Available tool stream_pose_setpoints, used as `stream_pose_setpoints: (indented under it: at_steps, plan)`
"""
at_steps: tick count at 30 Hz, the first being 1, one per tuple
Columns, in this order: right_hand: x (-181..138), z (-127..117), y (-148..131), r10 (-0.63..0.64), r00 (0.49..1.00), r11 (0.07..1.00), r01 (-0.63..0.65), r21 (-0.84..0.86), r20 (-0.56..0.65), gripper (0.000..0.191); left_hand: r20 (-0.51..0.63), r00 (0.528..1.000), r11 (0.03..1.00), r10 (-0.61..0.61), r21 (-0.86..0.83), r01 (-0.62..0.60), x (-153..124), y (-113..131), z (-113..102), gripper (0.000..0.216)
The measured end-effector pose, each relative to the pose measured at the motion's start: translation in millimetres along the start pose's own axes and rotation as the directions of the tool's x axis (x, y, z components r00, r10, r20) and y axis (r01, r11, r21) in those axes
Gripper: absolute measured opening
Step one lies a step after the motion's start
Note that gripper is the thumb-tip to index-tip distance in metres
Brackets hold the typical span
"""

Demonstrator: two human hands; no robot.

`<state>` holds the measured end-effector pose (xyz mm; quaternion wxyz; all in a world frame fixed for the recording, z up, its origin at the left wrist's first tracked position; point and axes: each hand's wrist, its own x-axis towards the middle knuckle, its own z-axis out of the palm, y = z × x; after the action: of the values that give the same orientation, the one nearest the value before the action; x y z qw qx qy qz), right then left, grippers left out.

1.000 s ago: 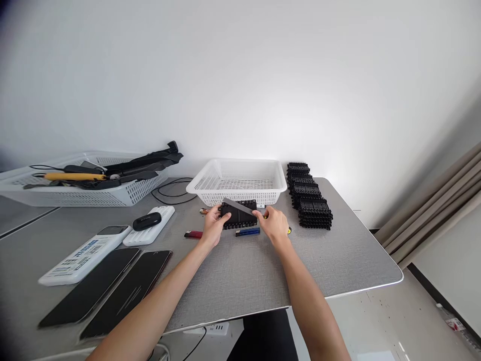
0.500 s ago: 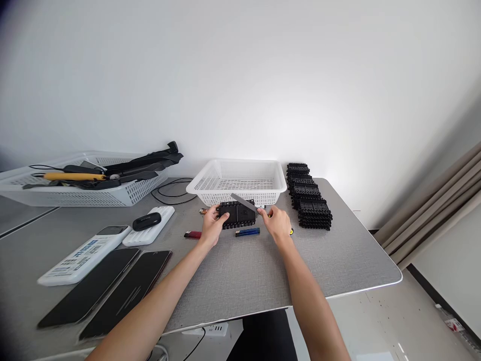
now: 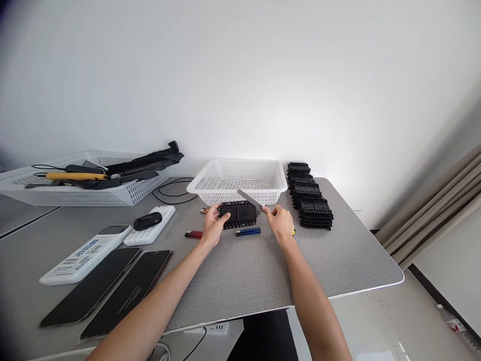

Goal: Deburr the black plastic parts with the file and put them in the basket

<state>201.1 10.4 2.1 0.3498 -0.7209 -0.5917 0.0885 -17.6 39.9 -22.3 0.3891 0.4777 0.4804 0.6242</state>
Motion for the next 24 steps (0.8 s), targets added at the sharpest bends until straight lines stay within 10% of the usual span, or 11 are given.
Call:
stream_pose_setpoints:
  at_steps: [24]
  plan:
    - [-4.7, 4.0, -5.2, -0.043, 0.997, 0.999, 0.042, 0.014, 0.060, 0.052, 0.034, 0.999, 1.000, -0.001, -0.017, 0.002, -3.1, 2.5, 2.1, 0.042]
